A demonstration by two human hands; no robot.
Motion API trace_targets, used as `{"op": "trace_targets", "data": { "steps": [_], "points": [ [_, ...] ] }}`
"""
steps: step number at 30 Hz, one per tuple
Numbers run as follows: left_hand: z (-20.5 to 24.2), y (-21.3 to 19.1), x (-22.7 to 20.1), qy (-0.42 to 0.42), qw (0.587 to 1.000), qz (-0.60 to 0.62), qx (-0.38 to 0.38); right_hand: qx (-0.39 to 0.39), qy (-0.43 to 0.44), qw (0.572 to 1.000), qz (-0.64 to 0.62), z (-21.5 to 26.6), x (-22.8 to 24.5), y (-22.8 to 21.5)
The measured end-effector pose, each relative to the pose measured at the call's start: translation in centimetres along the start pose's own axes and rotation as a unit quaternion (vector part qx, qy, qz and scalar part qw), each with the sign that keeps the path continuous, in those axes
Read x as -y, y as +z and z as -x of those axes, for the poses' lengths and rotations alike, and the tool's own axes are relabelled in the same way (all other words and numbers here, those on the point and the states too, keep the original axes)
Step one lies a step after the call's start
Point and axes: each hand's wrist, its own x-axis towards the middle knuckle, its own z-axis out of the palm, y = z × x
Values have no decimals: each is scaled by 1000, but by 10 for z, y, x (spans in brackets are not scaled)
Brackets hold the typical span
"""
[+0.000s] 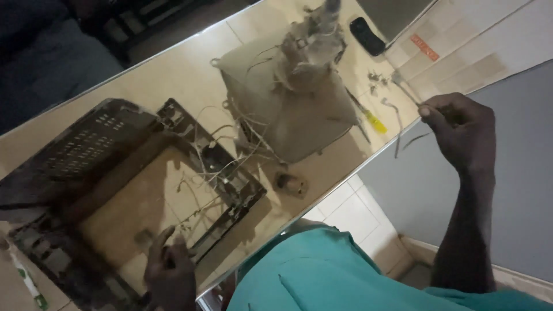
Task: Disconnecting internal wiring and components from an appliance frame using a screwdriver.
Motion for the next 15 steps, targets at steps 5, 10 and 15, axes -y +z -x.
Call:
{"op": "trace_targets", "data": {
  "steps": [5,10,15],
  "points": [
    [4,46,-62,66,996,56,25,52,39,998,-1,-28,-11,8],
    [-18,59,-142,205,973,92,56,134,55,989,-31,-49,-48,23],
    [-43,66,-181,273,954,120,29,118,9,993,-17,-70,-121,47]
  ]
}}
